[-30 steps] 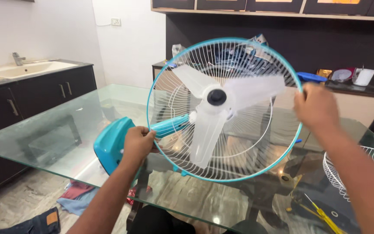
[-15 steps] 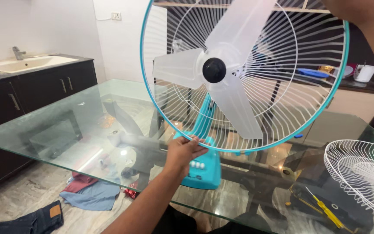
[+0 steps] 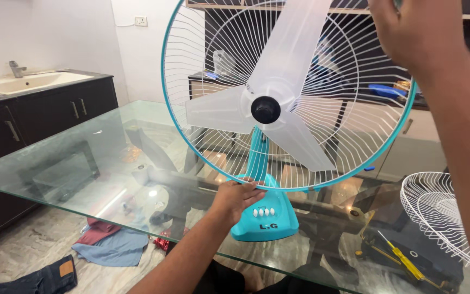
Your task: The person assembles a table fan by repeatedly attaching and detaching the front grill and a teal plastic ring. They use a yellow screwdriver to adjust the ring and align it with the fan blades before securing it in place.
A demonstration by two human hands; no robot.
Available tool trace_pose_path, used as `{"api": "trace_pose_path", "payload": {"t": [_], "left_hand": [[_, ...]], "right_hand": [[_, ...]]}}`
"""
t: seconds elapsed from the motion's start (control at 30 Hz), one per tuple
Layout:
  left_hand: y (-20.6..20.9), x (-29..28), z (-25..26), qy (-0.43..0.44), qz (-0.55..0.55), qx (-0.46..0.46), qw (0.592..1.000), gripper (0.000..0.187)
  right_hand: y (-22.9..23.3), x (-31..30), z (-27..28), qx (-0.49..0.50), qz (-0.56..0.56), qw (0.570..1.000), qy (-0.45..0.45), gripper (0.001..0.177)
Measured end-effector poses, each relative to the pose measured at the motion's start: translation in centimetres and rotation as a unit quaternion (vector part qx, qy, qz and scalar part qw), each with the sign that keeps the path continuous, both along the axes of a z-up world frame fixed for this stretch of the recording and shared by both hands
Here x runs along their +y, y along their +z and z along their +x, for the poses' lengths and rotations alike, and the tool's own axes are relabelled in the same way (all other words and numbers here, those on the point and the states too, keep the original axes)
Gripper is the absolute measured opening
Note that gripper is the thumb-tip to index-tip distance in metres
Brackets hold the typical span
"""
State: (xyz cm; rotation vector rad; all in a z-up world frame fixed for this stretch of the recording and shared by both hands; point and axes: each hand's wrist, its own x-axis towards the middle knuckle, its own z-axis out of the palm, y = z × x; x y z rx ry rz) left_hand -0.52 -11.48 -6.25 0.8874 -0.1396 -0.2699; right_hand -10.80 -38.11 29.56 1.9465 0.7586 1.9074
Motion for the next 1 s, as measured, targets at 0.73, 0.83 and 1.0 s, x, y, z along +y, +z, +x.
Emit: {"api": "trace_pose_path", "payload": {"t": [0.73, 0.83, 1.0], "left_hand": [[14.9, 16.7, -1.1, 0.4, 0.375, -0.326, 0.77, 0.035], [14.9, 16.9, -0.8, 0.394, 0.361, -0.316, 0.784, 0.036], [15.0, 16.9, 0.1, 0.351, 0.331, -0.314, 0.817, 0.039]], "right_hand": [[-21.9, 0.1, -7.8, 0.115, 0.439, 0.89, 0.043, 0.029], [-23.2, 0.6, -8.2, 0.078, 0.436, 0.895, 0.054, 0.03], [-23.2, 0.1, -7.0, 0.109, 0.449, 0.887, 0.024, 0.028]]}}
